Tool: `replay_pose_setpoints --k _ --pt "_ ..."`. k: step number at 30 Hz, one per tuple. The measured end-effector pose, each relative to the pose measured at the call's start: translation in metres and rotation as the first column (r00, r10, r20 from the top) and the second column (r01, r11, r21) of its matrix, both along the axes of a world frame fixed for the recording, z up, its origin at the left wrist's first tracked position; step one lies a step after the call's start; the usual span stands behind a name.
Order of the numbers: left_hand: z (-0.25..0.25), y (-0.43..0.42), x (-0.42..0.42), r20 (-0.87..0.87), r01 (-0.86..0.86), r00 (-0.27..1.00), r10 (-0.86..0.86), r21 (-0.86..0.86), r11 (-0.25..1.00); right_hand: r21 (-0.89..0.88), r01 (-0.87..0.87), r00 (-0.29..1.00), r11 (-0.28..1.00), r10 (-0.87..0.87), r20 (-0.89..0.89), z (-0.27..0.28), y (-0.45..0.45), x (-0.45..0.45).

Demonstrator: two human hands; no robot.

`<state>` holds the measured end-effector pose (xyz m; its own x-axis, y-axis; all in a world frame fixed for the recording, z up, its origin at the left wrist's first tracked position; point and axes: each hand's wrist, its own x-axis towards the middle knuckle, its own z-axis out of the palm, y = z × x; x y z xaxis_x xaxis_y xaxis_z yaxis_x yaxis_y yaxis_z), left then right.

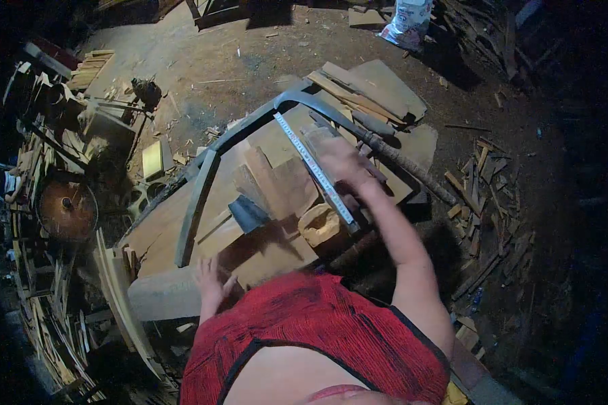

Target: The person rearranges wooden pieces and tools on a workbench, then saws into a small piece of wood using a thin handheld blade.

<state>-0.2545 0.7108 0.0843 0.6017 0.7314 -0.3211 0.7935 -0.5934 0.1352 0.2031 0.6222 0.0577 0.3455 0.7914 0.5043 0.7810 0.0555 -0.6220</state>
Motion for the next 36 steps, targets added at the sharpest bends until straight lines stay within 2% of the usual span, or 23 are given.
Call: replay_pose_setpoints --k 1,2,3,5,8,12,14,15,16,18,19,21,24,25,26,27,28,30,31,32,33,34,36 --pt "0.0 -0.006 -0.007 -0.003 -0.001 1.0 0.001 -0.001 1.0 -0.059 0.228 0.967 0.972 -0.233 -0.105 -0.012 -0.013 0.029" --pt "0.001 -0.012 -0.014 -0.085 -0.079 0.994 0.074 -0.062 0.995 -0.308 0.401 0.902 0.863 -0.43 -0.029 0.014 -0.028 0.045" --pt "0.003 -0.015 -0.018 -0.172 -0.161 0.975 0.14 -0.114 0.98 -0.151 0.456 0.88 0.877 -0.47 -0.072 -0.044 -0.044 0.089" --pt "0.014 -0.022 -0.017 -0.195 -0.126 0.975 0.103 -0.111 0.986 -0.228 0.569 0.821 0.79 -0.559 0.113 -0.049 -0.067 0.121" --pt "0.011 -0.022 -0.023 -0.177 -0.07 0.983 0.051 -0.107 0.992 -0.4 0.489 0.826 0.775 -0.559 -0.073 -0.089 -0.077 0.166" --pt "0.013 -0.02 -0.023 -0.137 -0.056 0.99 0.036 -0.148 0.987 -0.509 0.458 0.775 0.729 -0.608 -0.174 -0.101 -0.058 0.177" --pt "0.013 -0.021 -0.022 -0.13 -0.052 0.991 0.033 -0.144 0.988 -0.567 0.55 0.699 0.614 -0.709 -0.089 -0.063 -0.046 0.157" --pt "0.012 -0.021 -0.023 -0.113 -0.036 0.993 0.02 -0.138 0.99 -0.547 0.615 0.71 0.569 -0.7 0.07 -0.079 -0.042 0.163" --pt "0.011 -0.021 -0.024 -0.116 -0.042 0.993 0.026 -0.135 0.99 -0.547 0.609 0.715 0.574 -0.696 0.065 -0.089 -0.04 0.168" --pt "0.008 -0.022 -0.026 -0.076 -0.013 0.997 0.004 -0.119 0.993 -0.482 0.71 0.669 0.514 -0.705 0.233 -0.103 -0.035 0.175" --pt "0.007 -0.022 -0.027 -0.077 -0.018 0.997 0.009 -0.119 0.993 -0.483 0.707 0.673 0.517 -0.702 0.232 -0.087 -0.031 0.165" --pt "0.005 -0.023 -0.027 -0.099 -0.022 0.995 0.011 -0.108 0.994 -0.614 0.661 0.687 0.432 -0.677 0.264 -0.049 -0.03 0.149" --pt "0.007 -0.023 -0.025 -0.054 -0.035 0.998 0.028 -0.128 0.991 -0.577 0.656 0.731 0.486 -0.599 0.326 -0.029 -0.036 0.149" --pt "0.007 -0.023 -0.024 -0.054 -0.024 0.998 0.016 -0.136 0.99 -0.515 0.633 0.771 0.578 -0.528 0.356 -0.025 -0.045 0.153" --pt "0.006 -0.023 -0.025 -0.048 -0.027 0.999 0.021 -0.131 0.991 -0.519 0.639 0.765 0.567 -0.533 0.361 -0.024 -0.055 0.154" --pt "0.006 -0.023 -0.025 -0.042 -0.033 0.999 0.028 -0.123 0.992 -0.473 0.497 0.83 0.728 -0.558 0.013 -0.018 -0.062 0.15" --pt "0.007 -0.023 -0.026 -0.039 -0.029 0.999 0.024 -0.126 0.992 -0.347 0.37 0.812 0.862 -0.481 -0.331 -0.011 -0.066 0.147" --pt "0.007 -0.024 -0.026 -0.052 -0.02 0.999 0.015 -0.09 0.996 -0.421 0.317 0.824 0.85 -0.466 -0.323 0.008 -0.082 0.113" --pt "0.005 -0.024 -0.026 -0.045 -0.019 0.999 0.015 -0.092 0.996 -0.416 0.278 0.762 0.866 -0.462 -0.453 -0.012 -0.09 0.102" --pt "0.005 -0.025 -0.028 -0.009 -0.023 1.0 0.022 -0.095 0.995 -0.366 0.308 0.768 0.878 -0.457 -0.449 0.004 -0.092 0.073" --pt "0.004 -0.025 -0.029 0.024 -0.027 0.999 0.029 -0.095 0.995 -0.391 0.22 0.803 0.894 -0.393 -0.448 -0.015 -0.1 0.075" --pt "0.003 -0.026 -0.029 0.027 -0.026 0.999 0.029 -0.092 0.995 -0.388 0.221 0.804 0.895 -0.393 -0.447 -0.034 -0.106 0.073" --pt "0.003 -0.025 -0.03 -0.005 -0.026 1.0 0.026 -0.095 0.995 -0.411 0.241 0.614 0.879 -0.467 -0.637 -0.058 -0.114 0.067"
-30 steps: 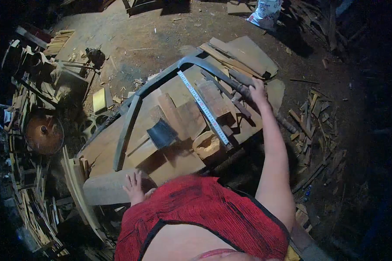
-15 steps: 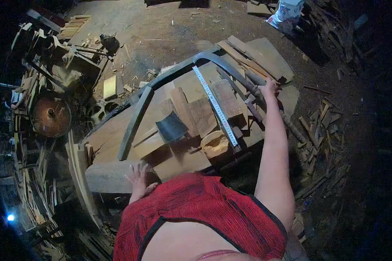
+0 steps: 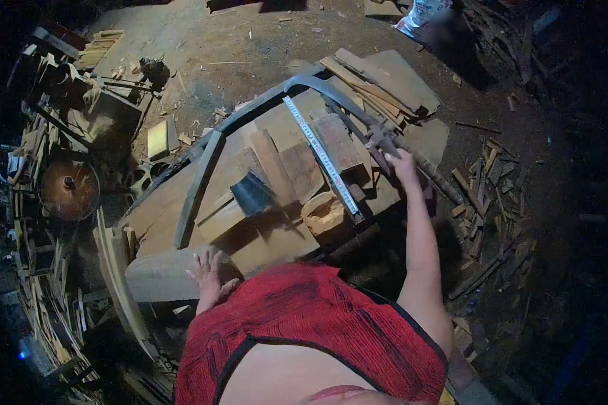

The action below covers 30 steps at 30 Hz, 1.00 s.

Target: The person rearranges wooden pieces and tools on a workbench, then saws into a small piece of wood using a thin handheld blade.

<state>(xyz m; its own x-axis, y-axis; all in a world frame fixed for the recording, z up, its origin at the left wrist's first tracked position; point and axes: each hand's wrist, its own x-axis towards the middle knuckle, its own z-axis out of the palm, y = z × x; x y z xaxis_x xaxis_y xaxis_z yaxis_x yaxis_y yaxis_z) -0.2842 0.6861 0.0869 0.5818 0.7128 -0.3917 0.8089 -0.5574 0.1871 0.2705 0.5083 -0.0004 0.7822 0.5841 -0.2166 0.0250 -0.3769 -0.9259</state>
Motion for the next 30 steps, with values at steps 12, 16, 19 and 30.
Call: replay_pose_setpoints --k 12,16,19,30 --pt "-0.008 0.001 -0.007 0.006 -0.003 1.0 0.003 -0.01 1.0 -0.524 0.206 0.621 0.827 0.304 0.723 -0.001 -0.01 -0.02" --pt "-0.006 0.002 -0.004 -0.016 -0.021 1.0 0.02 -0.024 1.0 -0.128 0.045 0.626 0.991 0.072 0.776 0.022 -0.004 -0.003" --pt "-0.004 0.001 -0.004 0.002 -0.024 1.0 0.024 -0.033 0.999 -0.167 0.175 0.698 0.97 -0.002 0.717 0.04 0.011 0.022" --pt "0.008 0.001 0.004 -0.014 -0.05 0.999 0.049 -0.064 0.997 -0.217 0.116 0.48 0.969 0.137 0.866 0.028 0.035 0.004"
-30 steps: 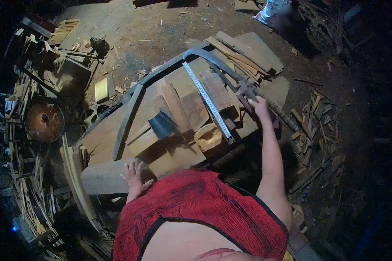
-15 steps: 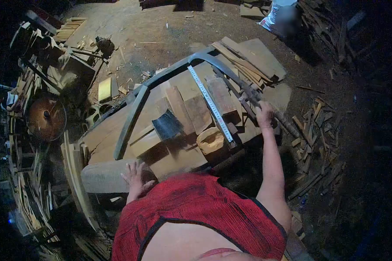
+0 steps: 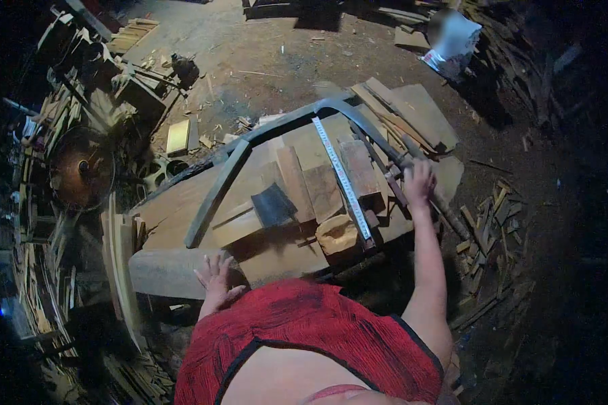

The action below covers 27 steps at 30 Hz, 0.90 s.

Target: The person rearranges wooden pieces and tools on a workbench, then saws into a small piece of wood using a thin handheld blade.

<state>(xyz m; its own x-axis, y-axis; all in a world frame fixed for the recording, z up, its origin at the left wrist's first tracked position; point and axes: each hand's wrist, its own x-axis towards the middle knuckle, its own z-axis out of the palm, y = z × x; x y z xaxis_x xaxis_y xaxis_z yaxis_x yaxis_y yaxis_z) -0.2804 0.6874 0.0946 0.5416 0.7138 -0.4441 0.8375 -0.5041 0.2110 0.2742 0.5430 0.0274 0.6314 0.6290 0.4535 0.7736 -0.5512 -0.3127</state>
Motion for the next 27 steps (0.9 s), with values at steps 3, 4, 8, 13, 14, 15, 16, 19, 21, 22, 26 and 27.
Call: replay_pose_setpoints --k 3,4,8,13,14,15,16,19,21,22,26,27 --pt "0.001 -0.001 0.001 -0.001 0.007 1.0 -0.006 0.021 1.0 -0.134 -0.114 0.988 0.984 0.098 -0.117 -0.014 -0.009 -0.037" --pt "-0.002 -0.001 -0.001 -0.003 -0.02 1.0 0.021 0.025 0.999 -0.202 -0.011 0.991 0.979 -0.016 -0.135 -0.02 -0.01 -0.046" --pt "0.002 0.001 0.0 0.017 -0.008 1.0 0.008 0.005 1.0 -0.366 0.026 0.963 0.93 -0.122 -0.242 -0.027 -0.005 -0.045" --pt "-0.008 0.002 -0.01 0.046 0.011 0.999 -0.011 0.009 1.0 -0.241 -0.1 0.912 0.965 -0.008 -0.41 -0.028 0.002 -0.022" --pt "-0.016 0.003 -0.015 0.085 0.02 0.996 -0.022 0.026 0.999 -0.187 -0.102 0.924 0.977 0.024 -0.381 -0.033 0.0 -0.015" --pt "-0.017 0.002 -0.016 0.059 0.037 0.997 -0.041 0.07 0.997 -0.274 -0.143 0.917 0.951 0.023 -0.398 -0.036 0.002 -0.007" --pt "-0.014 0.002 -0.016 0.047 0.008 0.999 -0.011 0.076 0.997 -0.362 -0.174 0.914 0.916 0.013 -0.406 -0.038 0.005 0.0" --pt "-0.012 0.0 -0.014 0.037 0.005 0.999 -0.007 0.058 0.998 -0.311 -0.291 0.802 0.905 0.054 -0.595 -0.044 0.012 0.011" --pt "-0.017 -0.003 -0.019 0.066 0.005 0.998 -0.011 0.092 0.996 -0.226 -0.257 0.816 0.94 0.086 -0.572 -0.035 0.011 0.005" --pt "-0.02 -0.003 -0.019 0.095 0.011 0.995 -0.024 0.131 0.991 -0.132 -0.217 0.831 0.967 0.112 -0.545 -0.02 0.011 -0.004" --pt "-0.018 0.0 -0.017 0.103 0.059 0.992 -0.068 0.089 0.994 -0.012 -0.202 0.867 0.979 0.173 -0.468 0.012 -0.001 -0.024" --pt "-0.018 -0.001 -0.018 0.122 0.035 0.991 -0.047 0.1 0.994 0.146 -0.154 0.79 0.977 0.21 -0.576 0.024 -0.002 -0.036"
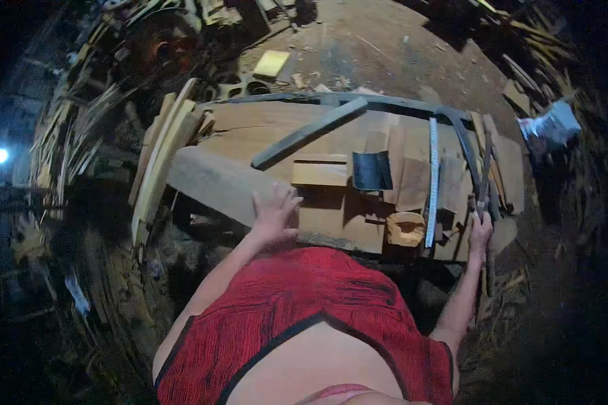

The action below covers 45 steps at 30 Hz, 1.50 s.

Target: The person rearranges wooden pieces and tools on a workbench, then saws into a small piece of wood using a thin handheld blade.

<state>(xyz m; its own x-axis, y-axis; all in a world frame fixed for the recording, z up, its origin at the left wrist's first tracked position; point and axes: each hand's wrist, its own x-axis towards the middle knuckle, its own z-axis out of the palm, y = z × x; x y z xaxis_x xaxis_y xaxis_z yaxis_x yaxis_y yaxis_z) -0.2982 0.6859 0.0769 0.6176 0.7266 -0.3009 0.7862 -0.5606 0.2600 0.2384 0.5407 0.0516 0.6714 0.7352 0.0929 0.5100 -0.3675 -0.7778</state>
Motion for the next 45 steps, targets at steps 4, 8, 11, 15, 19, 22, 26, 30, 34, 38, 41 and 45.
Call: replay_pose_setpoints --k 4,8,11,15,19,22,26,30,34,38,41,45 --pt "0.001 0.0 0.001 -0.006 -0.032 0.999 0.032 -0.006 0.999 0.28 0.174 0.938 0.944 -0.073 -0.338 0.044 0.008 -0.064" --pt "0.021 0.007 -0.001 0.075 -0.049 0.996 0.052 -0.043 0.998 0.189 0.224 0.625 0.956 0.008 -0.781 0.043 0.017 -0.139" --pt "0.01 0.022 -0.015 0.269 -0.042 0.961 0.062 -0.082 0.996 0.171 0.082 0.636 0.982 0.08 -0.767 0.031 0.022 -0.203" --pt "-0.012 0.04 -0.049 0.4 -0.159 0.904 0.148 -0.004 0.987 0.122 -0.117 0.588 0.986 0.168 -0.791 0.021 0.028 -0.275" --pt "-0.025 0.045 -0.061 0.196 -0.164 0.972 0.131 0.161 0.973 0.001 -0.155 0.62 0.988 0.098 -0.778 -0.023 0.016 -0.316" --pt "-0.031 0.044 -0.059 0.22 -0.175 0.967 0.132 0.188 0.966 0.057 -0.288 0.624 0.956 0.233 -0.746 -0.049 0.013 -0.325" --pt "-0.028 0.044 -0.061 0.235 -0.172 0.964 0.125 0.188 0.967 0.049 -0.298 0.748 0.953 0.265 -0.608 -0.071 0.013 -0.323" --pt "-0.029 0.043 -0.059 0.261 -0.175 0.959 0.113 0.231 0.957 0.065 -0.269 0.778 0.961 0.257 -0.574 -0.088 0.012 -0.315" --pt "-0.027 0.042 -0.062 0.274 -0.174 0.955 0.115 0.201 0.964 -0.019 -0.294 0.788 0.956 0.231 -0.571 -0.108 0.01 -0.307" --pt "-0.018 0.044 -0.068 0.342 -0.158 0.933 0.111 0.111 0.981 -0.018 -0.296 0.799 0.955 0.237 -0.552 -0.111 0.014 -0.304" --pt "-0.02 0.06 -0.1 0.68 -0.258 0.712 0.177 0.02 0.966 0.056 -0.402 0.788 0.914 0.376 -0.487 -0.088 0.019 -0.304" --pt "-0.001 0.107 -0.187 0.663 -0.55 0.621 0.417 -0.01 0.835 -0.009 -0.387 0.778 0.922 0.321 -0.54 -0.102 0.02 -0.295"
